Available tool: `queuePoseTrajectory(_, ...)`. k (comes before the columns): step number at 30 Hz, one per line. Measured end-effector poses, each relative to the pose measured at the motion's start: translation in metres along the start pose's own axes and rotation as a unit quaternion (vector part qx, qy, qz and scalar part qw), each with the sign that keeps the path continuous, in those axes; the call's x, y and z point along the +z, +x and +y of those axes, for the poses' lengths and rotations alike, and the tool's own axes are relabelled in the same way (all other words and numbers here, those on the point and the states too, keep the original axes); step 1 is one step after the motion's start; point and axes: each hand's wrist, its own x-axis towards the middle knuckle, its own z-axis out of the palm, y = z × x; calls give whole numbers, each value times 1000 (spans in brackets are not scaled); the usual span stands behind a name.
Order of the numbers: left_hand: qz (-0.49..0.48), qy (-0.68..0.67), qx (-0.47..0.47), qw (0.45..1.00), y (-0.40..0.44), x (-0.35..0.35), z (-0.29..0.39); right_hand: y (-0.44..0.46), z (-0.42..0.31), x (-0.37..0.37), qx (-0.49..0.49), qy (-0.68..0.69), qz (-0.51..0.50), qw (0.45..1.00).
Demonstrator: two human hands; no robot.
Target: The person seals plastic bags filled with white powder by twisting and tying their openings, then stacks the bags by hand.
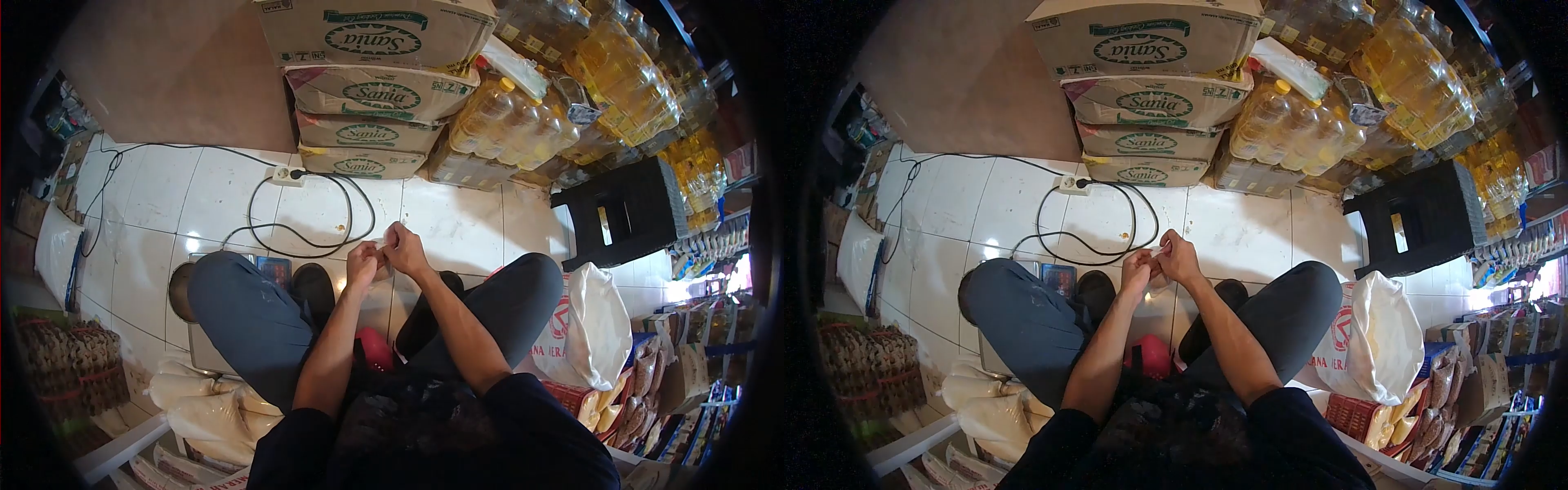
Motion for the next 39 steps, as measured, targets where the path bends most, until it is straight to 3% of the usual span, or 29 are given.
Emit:
queuePoseTrajectory(6, -47, 114, 49, 991, -3, 0, 4, 4, 15, 0, 42, 43, -14, 998)
queuePoseTrajectory(9, -85, 61, 18, 994, 3, -5, -3, 3, 17, -3, 39, 51, -21, 998)
queuePoseTrajectory(16, -39, 47, 16, 998, -4, -2, 6, -1, 8, 0, 19, -21, 4, 1000)
queuePoseTrajectory(21, 20, 41, 29, 999, -8, 1, 15, -3, 9, 5, 18, -2, 15, 1000)
queuePoseTrajectory(32, 21, 117, 129, 985, 3, -2, -2, -1, 12, 1, 92, 46, -40, 994)
queuePoseTrajectory(36, 54, 173, 111, 977, 0, 1, 5, -3, 7, 4, 63, 40, -19, 997)
queuePoseTrajectory(39, 59, 143, 51, 987, -11, 6, 19, -2, 2, 4, 69, 30, -19, 997)
